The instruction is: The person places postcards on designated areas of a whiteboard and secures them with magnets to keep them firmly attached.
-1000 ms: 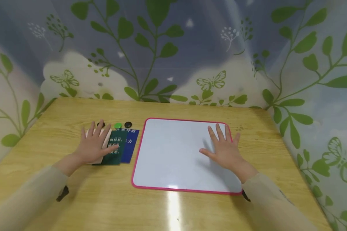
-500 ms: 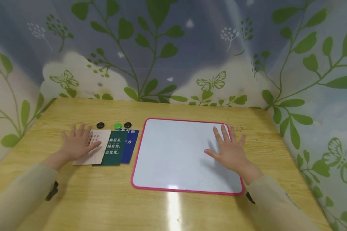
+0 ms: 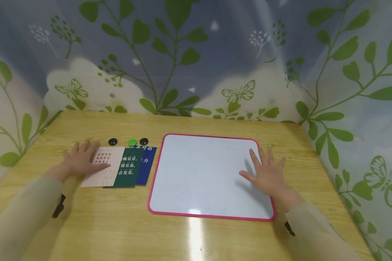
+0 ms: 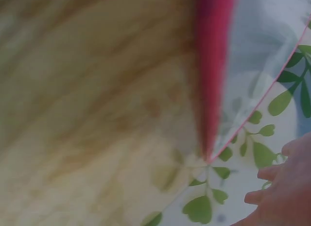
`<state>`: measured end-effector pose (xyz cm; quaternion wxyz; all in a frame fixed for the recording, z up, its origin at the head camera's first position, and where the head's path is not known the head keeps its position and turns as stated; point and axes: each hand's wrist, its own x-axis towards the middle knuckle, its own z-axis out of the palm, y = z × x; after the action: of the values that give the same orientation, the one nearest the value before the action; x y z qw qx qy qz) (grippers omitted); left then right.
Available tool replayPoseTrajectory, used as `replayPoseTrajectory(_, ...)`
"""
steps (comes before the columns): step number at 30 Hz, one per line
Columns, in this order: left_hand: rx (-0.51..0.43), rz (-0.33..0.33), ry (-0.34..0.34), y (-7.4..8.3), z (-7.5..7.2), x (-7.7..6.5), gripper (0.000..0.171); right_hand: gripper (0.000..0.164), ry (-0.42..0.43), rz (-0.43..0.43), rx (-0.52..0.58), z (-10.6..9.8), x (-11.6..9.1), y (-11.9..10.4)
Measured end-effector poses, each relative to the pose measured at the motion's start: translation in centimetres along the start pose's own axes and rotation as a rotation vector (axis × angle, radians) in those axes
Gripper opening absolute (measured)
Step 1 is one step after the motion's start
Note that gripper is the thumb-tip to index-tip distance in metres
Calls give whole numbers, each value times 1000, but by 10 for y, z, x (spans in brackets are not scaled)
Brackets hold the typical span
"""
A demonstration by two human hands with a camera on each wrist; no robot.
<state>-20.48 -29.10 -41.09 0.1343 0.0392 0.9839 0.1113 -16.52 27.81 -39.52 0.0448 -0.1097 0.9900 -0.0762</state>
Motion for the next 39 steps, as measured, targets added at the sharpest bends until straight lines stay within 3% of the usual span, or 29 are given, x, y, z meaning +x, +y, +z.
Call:
replayPoseTrajectory(9,-14,6,-57,-1,-6,7,105,90,-58,64,10,8,-6,22)
replayPoseTrajectory(15,1,10,-27,-1,-7,8,101,90,-77,59,12,6,-8,28)
replayPoseTrajectory(21,-21,-10,10,1,-8,9,99,93,-153,9,-59,11,-8,31)
replayPoseTrajectory(27,-38,16,21,2,-8,11,101,94,-204,15,-47,15,-6,33)
replayPoseTrajectory(33,-208,27,-38,0,-12,16,87,95,-219,23,-35,13,-6,32)
replayPoseTrajectory(39,-389,-17,-90,-7,-16,18,72,95,-226,16,-42,10,-6,29)
